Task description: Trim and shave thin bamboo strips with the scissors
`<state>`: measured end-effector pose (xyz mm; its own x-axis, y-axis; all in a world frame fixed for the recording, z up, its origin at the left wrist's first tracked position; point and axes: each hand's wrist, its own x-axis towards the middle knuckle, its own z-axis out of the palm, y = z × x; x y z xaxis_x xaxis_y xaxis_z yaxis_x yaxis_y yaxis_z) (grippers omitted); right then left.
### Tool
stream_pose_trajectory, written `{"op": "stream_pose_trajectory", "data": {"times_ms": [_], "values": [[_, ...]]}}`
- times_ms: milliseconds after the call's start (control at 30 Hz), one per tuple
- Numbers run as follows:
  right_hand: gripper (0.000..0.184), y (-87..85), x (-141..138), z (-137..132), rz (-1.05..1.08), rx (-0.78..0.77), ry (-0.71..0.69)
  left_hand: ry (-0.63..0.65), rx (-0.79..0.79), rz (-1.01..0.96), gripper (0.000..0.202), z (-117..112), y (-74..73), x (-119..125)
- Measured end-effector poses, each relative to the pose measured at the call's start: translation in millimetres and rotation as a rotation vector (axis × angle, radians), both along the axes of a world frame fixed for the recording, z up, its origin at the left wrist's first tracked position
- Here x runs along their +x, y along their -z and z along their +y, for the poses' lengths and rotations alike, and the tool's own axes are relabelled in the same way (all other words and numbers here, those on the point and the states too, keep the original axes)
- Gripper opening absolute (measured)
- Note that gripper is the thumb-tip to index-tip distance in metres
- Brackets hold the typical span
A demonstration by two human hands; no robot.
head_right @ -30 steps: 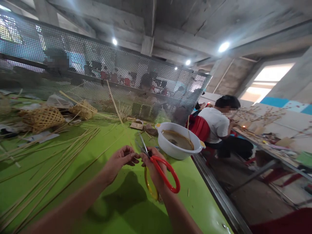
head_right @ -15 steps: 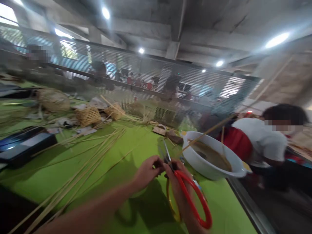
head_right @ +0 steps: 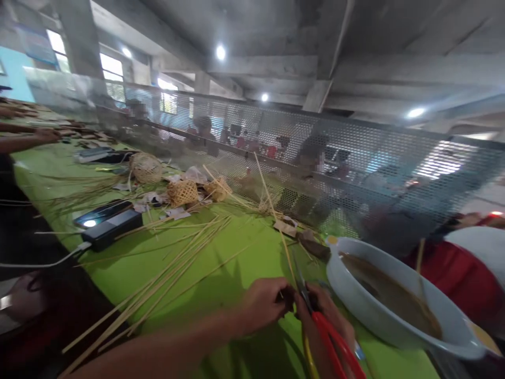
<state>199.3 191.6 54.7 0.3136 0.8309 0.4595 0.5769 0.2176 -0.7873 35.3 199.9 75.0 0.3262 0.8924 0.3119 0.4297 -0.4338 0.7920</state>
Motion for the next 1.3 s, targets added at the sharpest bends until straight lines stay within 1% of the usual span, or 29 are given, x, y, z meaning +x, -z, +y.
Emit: {"op": "stream_pose_trajectory", "data": {"times_ms": [67, 133, 200, 267, 400, 467, 533, 667, 733, 900, 1000, 1133, 1233, 1300], "values": [[0.040, -10.9, -2.0, -8.1, -0.064, -0.017, -0.162, -0.034, 0.122, 0.065, 0.012, -3.1, -1.6, 1.3], [0.035, -22.1, -5.4, -16.4, -0.069, -0.012, -0.256, -0.055, 0.216, 0.097, 0.012, -7.4, -3.7, 2.5], [0.029, -30.1, -7.5, -22.3, -0.047, -0.009, -0.330, -0.041, 0.287, 0.138, 0.011, -12.2, -6.7, 2.4], [0.025, -33.2, -6.6, -25.3, -0.006, -0.044, -0.361, -0.052, 0.335, 0.186, 0.010, -16.2, -10.5, 0.5], [0.021, -31.1, 1.7, -25.2, 0.125, -0.143, -0.372, -0.139, 0.456, 0.203, 0.011, -15.7, -17.4, -7.9], [0.021, -31.0, 5.7, -24.1, 0.209, -0.160, -0.404, -0.140, 0.538, 0.202, 0.016, -11.0, -19.9, -12.8], [0.019, -32.5, 8.9, -23.1, 0.247, -0.154, -0.435, -0.111, 0.599, 0.232, 0.021, -5.2, -21.9, -16.8], [0.020, -36.8, 15.0, -22.0, 0.225, -0.142, -0.459, -0.026, 0.658, 0.363, 0.021, 2.9, -26.7, -21.1], [0.024, -38.9, 17.8, -22.3, 0.234, -0.141, -0.470, -0.016, 0.675, 0.420, 0.021, 4.5, -30.5, -22.4], [0.023, -46.0, 21.5, -27.8, 0.272, -0.124, -0.459, -0.080, 0.736, 0.529, 0.022, 6.7, -38.3, -25.6], [0.024, -49.3, 22.6, -31.1, 0.286, -0.105, -0.469, -0.113, 0.809, 0.605, 0.019, 9.2, -37.8, -25.6], [0.020, -53.6, 21.4, -33.1, 0.268, -0.084, -0.478, -0.138, 0.890, 0.670, 0.014, 12.8, -35.0, -22.4], [0.023, -55.4, 20.5, -34.2, 0.246, -0.091, -0.445, -0.107, 0.905, 0.710, 0.014, 10.3, -35.7, -20.4], [0.030, -51.8, 26.2, -33.3, 0.265, -0.100, -0.364, -0.085, 0.912, 0.728, 0.014, 4.1, -39.7, -20.1]]}}
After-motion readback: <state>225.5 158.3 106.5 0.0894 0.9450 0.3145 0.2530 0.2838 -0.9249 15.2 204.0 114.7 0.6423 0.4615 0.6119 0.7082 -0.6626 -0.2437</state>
